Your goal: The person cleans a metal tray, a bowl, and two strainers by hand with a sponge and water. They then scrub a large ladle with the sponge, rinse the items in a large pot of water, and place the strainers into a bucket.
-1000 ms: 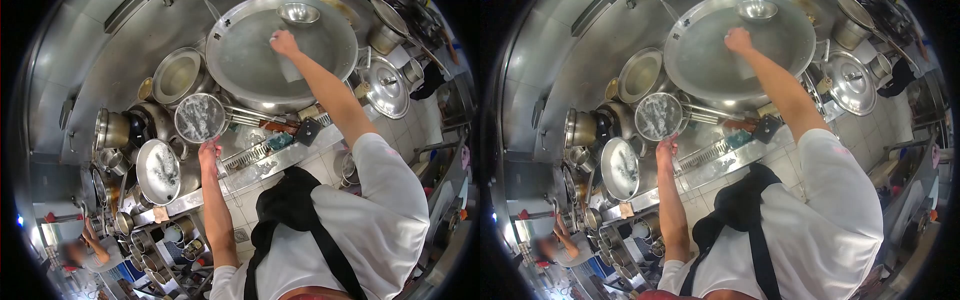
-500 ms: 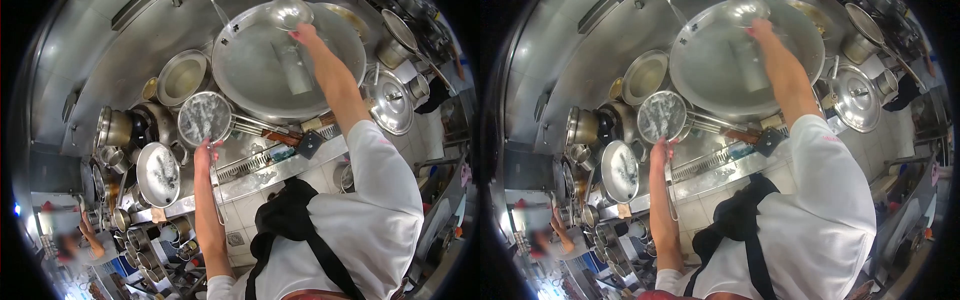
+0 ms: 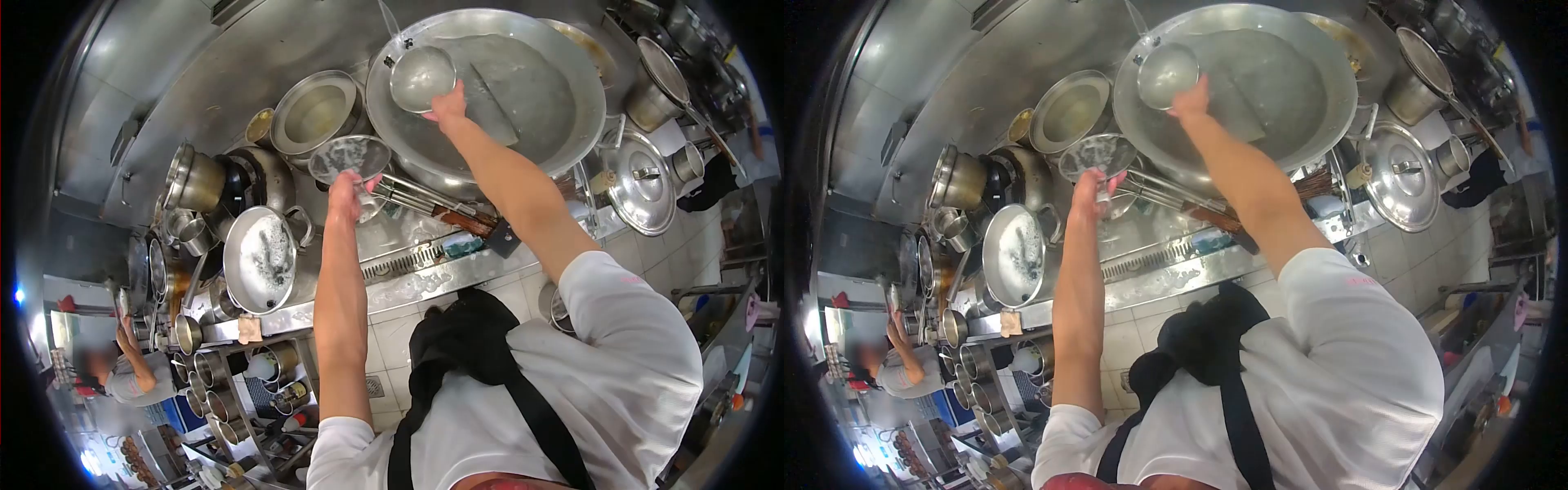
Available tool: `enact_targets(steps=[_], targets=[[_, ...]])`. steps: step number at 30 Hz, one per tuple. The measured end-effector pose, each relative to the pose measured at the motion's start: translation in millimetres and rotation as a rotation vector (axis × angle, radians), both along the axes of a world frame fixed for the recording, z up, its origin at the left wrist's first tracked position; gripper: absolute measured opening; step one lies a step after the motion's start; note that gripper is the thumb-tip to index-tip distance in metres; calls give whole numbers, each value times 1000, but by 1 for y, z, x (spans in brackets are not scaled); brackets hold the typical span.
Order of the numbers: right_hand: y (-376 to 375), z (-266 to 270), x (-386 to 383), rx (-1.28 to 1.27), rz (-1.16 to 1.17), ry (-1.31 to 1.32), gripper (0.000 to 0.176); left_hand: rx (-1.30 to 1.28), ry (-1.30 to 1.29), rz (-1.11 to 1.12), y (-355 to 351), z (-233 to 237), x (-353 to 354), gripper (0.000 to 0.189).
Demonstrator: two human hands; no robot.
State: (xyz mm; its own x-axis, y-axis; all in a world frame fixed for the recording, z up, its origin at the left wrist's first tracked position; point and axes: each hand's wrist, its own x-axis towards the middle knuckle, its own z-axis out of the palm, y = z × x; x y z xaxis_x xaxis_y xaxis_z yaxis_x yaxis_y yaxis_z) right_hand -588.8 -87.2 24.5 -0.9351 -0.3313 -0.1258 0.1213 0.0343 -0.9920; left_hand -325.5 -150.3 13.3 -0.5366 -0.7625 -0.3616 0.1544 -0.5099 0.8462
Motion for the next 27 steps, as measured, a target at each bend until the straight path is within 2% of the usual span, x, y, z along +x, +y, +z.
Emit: enact_targets(steps=[2,3,5,7,8,9,10,12,14,15,16,17,19,21,22,23,25,26,27], targets=[[1,23,11,-373,76,-374,55,122,80,-44,11,19,7,22],[-4,27,14,-370,77,-364,55,125,91,-45,-5,7,4,22],[-13,31,23,-490,363,-532,54,388,-27,-28,-41,-14,-5,23],[-13,41,51,-536,381,-546,54,302,-108,21,-40,-3,-8,21],[-13,50,70,-585,402,-561,55,475,-109,-137,-63,-13,-7,21],[-10,65,95,-597,236,-635,58,647,-113,-299,-86,-28,-6,23],[-10,71,121,-585,180,-602,58,466,-67,-478,-106,-54,-6,25],[-39,65,148,-579,110,-562,58,415,-107,-516,-124,-61,-16,23],[-79,23,149,-133,29,226,64,74,-335,-608,-162,-90,-23,18],[-77,29,142,-132,21,223,64,-257,-570,-739,-200,-110,-28,16],[-70,38,133,-197,-75,513,66,-546,-767,-845,-240,-133,-29,14],[-62,43,125,-260,-170,799,69,-536,-821,-679,-198,-81,-24,22],[-51,36,86,-123,-123,684,76,-514,-885,-325,-78,62,-12,46],[-19,37,63,97,-86,616,80,-946,-909,-100,-68,49,4,51],[-11,24,53,205,-113,621,82,-1368,-913,122,-63,37,13,57],[-9,8,45,311,-141,626,83,-1364,-925,139,-53,26,18,57],[-3,-5,45,343,-138,567,83,-1429,-715,401,-36,5,20,61],[-1,-12,45,393,-155,501,82,-1431,-717,403,-33,-5,20,61],[-8,-21,35,396,-153,502,82,-1274,-606,371,-29,-17,21,62]])
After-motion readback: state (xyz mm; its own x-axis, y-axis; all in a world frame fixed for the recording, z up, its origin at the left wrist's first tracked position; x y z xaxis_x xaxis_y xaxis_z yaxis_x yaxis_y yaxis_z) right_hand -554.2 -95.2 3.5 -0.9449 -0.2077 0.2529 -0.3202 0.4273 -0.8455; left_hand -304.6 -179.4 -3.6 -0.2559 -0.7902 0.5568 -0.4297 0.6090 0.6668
